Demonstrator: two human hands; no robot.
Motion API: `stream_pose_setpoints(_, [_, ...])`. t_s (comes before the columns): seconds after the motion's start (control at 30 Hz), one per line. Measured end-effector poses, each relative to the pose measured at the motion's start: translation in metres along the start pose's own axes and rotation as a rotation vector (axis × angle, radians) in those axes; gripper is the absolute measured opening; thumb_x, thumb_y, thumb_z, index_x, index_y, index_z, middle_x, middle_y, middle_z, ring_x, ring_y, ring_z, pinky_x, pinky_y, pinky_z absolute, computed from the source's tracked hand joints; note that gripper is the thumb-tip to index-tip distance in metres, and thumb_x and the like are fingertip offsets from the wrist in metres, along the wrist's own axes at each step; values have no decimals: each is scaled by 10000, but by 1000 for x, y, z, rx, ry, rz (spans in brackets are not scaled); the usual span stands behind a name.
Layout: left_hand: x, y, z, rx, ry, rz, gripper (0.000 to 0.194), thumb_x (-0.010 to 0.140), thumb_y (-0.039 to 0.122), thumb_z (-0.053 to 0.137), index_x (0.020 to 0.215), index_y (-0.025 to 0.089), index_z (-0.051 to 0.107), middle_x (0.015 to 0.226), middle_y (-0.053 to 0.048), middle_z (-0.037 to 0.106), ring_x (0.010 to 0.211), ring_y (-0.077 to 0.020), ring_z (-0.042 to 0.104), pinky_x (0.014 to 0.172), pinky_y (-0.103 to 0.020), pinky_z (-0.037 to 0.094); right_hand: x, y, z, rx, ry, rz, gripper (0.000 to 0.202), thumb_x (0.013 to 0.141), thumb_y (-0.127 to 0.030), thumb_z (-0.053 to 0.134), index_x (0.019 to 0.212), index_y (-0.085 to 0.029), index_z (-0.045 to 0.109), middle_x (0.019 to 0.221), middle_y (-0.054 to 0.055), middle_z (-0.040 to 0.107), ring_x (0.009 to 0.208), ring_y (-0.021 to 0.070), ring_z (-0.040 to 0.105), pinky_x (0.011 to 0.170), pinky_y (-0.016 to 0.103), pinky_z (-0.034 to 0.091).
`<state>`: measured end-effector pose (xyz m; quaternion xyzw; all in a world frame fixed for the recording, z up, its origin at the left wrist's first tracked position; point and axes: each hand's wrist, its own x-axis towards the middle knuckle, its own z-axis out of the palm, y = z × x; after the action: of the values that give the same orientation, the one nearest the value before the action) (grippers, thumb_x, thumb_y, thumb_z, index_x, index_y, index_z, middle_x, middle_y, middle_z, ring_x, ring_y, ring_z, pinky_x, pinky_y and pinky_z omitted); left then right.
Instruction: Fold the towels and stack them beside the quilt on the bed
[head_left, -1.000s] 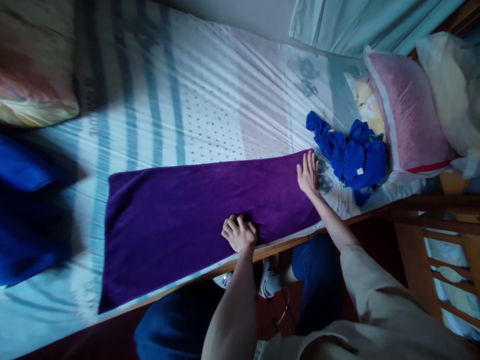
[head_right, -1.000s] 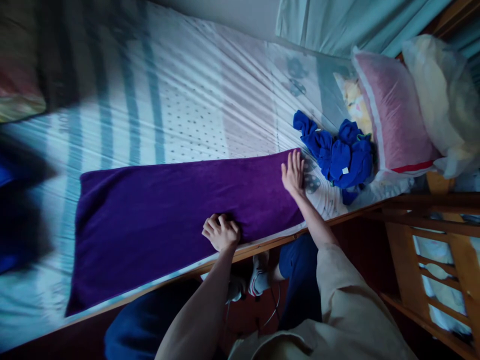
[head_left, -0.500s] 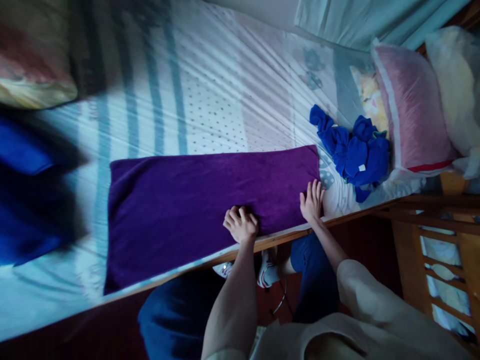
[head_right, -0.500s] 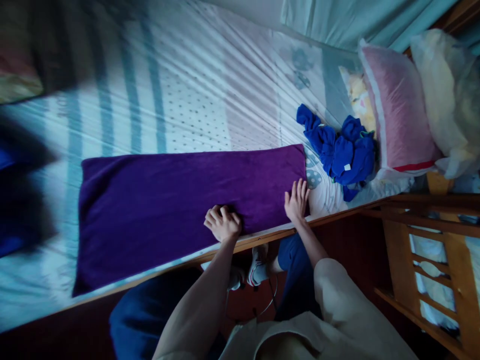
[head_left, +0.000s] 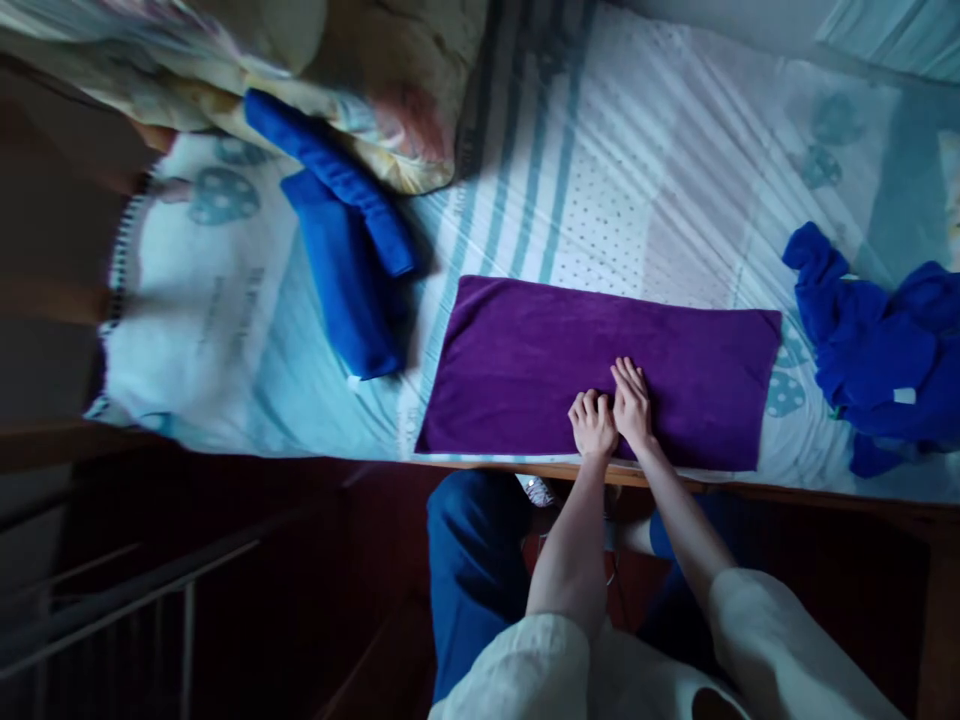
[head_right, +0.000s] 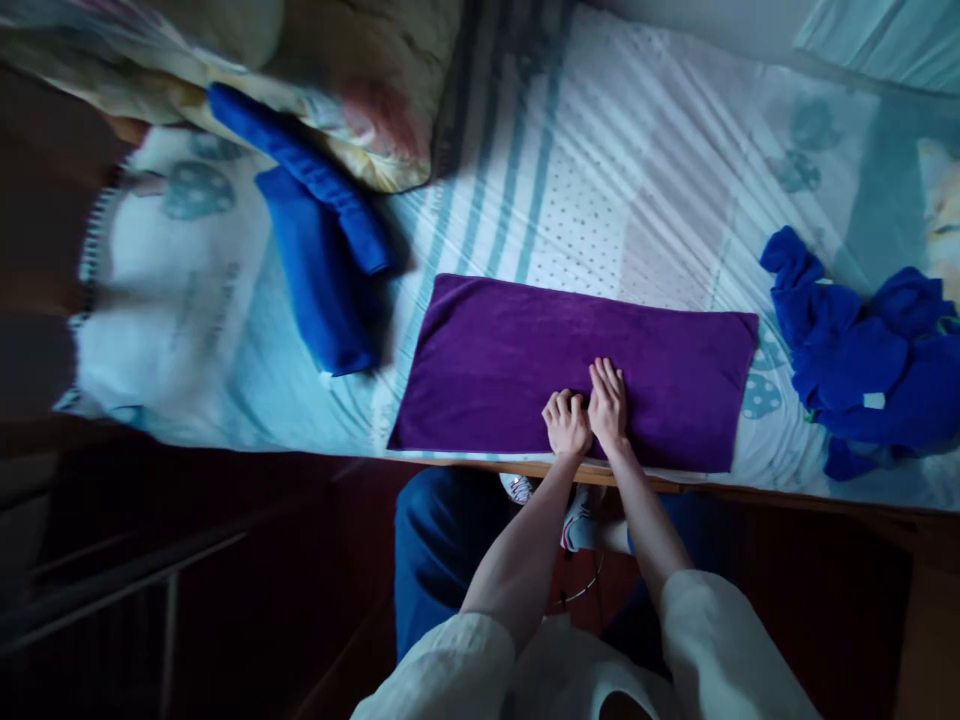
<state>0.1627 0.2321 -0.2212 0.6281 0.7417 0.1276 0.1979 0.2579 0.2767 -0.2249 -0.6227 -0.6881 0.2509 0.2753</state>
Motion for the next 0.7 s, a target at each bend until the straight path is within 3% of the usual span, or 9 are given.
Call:
stream_pose_setpoints(0.27, [2, -3, -4, -65, -149, -2, 384, 1009, 252, 469, 1333, 239, 674, 1398, -174, 619, 1359, -330, 529, 1169, -525, 406, 4, -5, 7, -284, 29, 96, 595, 985, -176, 296, 1542, -174, 505, 1577, 153, 517, 1526, 251, 413, 1280, 592, 243])
stream_pose_setpoints(0.47, [0, -9, -12, -77, -117, 140, 503, 1001, 195, 425, 1482, 200, 573, 1467, -164, 604, 1422, -287, 510, 1238, -485, 349, 5, -5, 12, -342, 93, 77, 604, 959, -181, 319, 1530, -165, 514, 1541, 158, 558, 1498, 261, 454, 1265, 584, 277])
stream_pose_setpoints(0.6, [6, -36, -34, -36, -149, 339, 557, 1013, 280, 433, 1564, 210, 481, 1646, -114, 428, 1559, -264, 338, 1289, -478, 264, 5, -9, 14, -373, 117, 70, 598, 958, -177, 327, 1526, -148, 512, 1533, 163, 565, 1501, 258, 450, 1268, 563, 278])
stream_pose_setpoints(0.7, [20, -71, -60, -5, -146, 329, 572, 1025, 379, 443, 1577, 232, 463, 1676, -92, 378, 1588, -257, 272, 1304, -490, 216, 4, -12, 13, -384, 119, 63, 593, 968, -175, 321, 1532, -138, 500, 1542, 165, 555, 1512, 256, 433, 1271, 552, 274])
